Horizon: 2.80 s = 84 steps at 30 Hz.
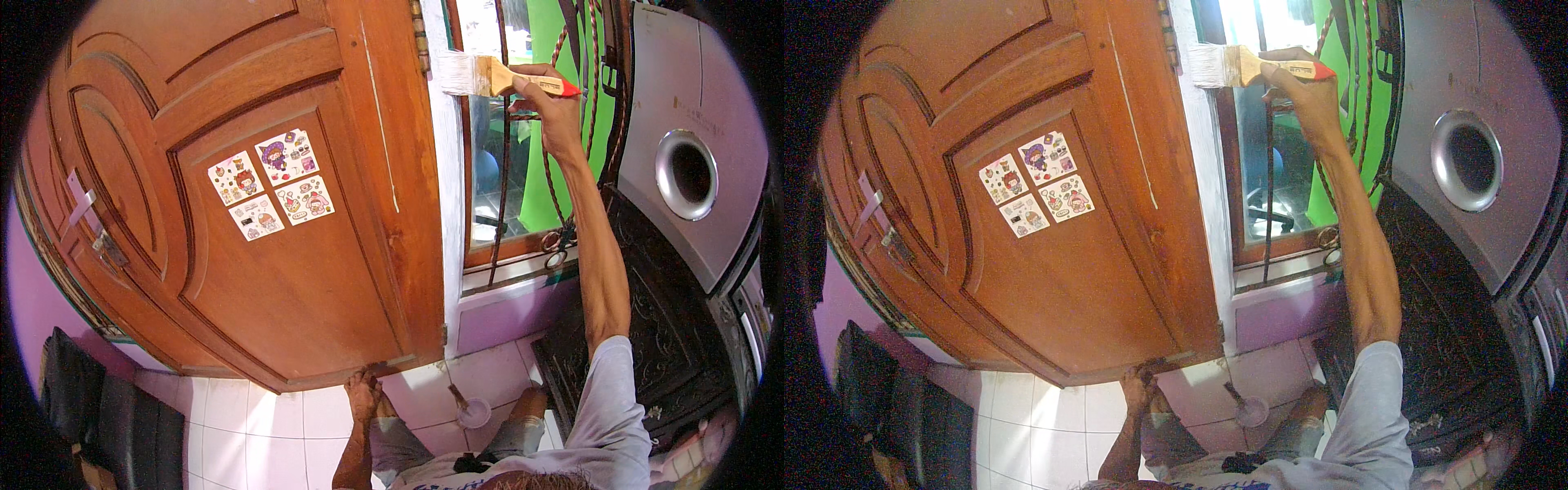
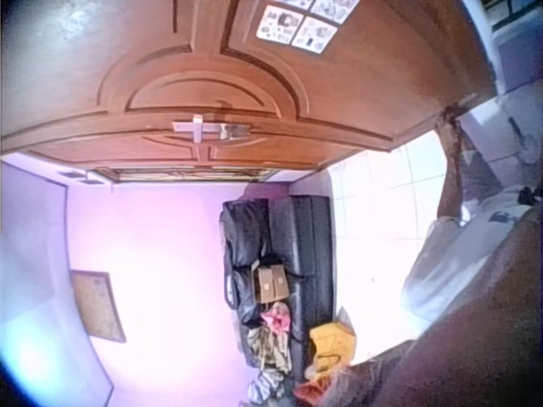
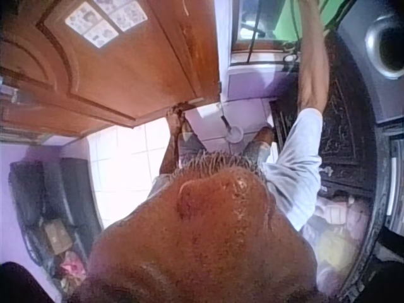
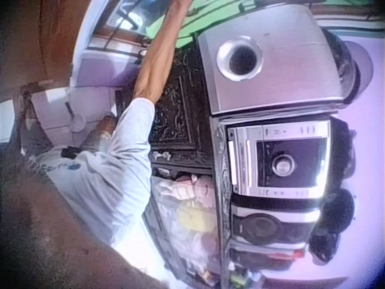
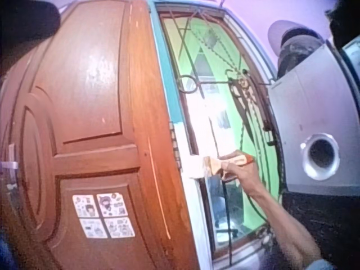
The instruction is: The person paints the white door frame and adjacent wall trim using a paintbrush and a small paint can. They repeatedly dip the brush into the can and apply white paint to the vertical and horizontal sections of the frame, occasionally touching up spots with a finger.
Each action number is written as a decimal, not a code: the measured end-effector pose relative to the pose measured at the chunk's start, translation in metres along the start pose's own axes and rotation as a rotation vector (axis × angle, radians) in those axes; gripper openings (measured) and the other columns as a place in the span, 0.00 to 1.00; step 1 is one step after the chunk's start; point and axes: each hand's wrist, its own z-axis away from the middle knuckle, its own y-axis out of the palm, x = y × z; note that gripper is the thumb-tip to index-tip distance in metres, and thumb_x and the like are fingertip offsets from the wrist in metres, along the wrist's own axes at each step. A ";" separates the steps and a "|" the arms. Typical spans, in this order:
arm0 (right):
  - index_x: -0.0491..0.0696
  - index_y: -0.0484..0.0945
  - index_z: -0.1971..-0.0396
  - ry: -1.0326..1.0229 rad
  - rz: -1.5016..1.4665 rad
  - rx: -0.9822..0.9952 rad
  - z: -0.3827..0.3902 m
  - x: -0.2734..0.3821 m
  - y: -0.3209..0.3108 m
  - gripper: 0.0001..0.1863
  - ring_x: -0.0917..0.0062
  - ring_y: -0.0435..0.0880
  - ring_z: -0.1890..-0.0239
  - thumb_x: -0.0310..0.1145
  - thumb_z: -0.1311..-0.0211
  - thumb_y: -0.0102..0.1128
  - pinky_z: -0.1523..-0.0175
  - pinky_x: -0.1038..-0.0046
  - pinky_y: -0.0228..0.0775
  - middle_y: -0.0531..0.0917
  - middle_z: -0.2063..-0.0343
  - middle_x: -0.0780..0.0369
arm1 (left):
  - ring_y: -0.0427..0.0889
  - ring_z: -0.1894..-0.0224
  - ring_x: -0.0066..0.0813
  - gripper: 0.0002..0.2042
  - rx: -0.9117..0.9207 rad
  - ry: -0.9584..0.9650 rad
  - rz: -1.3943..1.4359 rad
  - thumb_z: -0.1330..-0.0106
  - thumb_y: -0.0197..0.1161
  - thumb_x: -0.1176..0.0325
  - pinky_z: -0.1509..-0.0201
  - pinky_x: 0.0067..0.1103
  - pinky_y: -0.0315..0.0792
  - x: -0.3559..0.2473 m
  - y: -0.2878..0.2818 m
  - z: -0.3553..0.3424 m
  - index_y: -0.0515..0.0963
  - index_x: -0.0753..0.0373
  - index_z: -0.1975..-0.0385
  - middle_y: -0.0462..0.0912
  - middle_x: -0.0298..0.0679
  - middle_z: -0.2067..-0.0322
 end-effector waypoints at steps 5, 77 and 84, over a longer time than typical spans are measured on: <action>0.44 0.84 0.56 0.050 -0.005 -0.010 0.007 0.000 0.002 0.13 0.79 0.86 0.67 0.34 0.38 0.69 0.66 0.75 0.83 0.87 0.65 0.62 | 0.70 0.37 0.51 0.24 -0.016 -0.015 0.022 0.38 0.66 0.59 0.30 0.45 0.56 -0.003 0.000 -0.001 0.77 0.61 0.43 0.75 0.50 0.41; 0.51 0.81 0.50 -0.503 1.180 0.802 0.081 0.084 0.037 0.18 0.65 0.85 0.60 0.23 0.41 0.61 0.60 0.61 0.79 0.84 0.60 0.63 | 0.69 0.37 0.52 0.21 0.011 -0.034 -0.005 0.38 0.66 0.61 0.30 0.45 0.56 0.004 0.005 0.001 0.79 0.62 0.46 0.75 0.52 0.40; 0.55 0.81 0.45 -0.840 1.168 0.311 -0.007 0.092 0.031 0.21 0.65 0.87 0.51 0.26 0.39 0.67 0.48 0.67 0.83 0.86 0.51 0.63 | 0.69 0.37 0.52 0.21 0.035 0.001 0.042 0.37 0.65 0.61 0.31 0.44 0.56 -0.013 -0.007 -0.007 0.78 0.64 0.46 0.75 0.52 0.40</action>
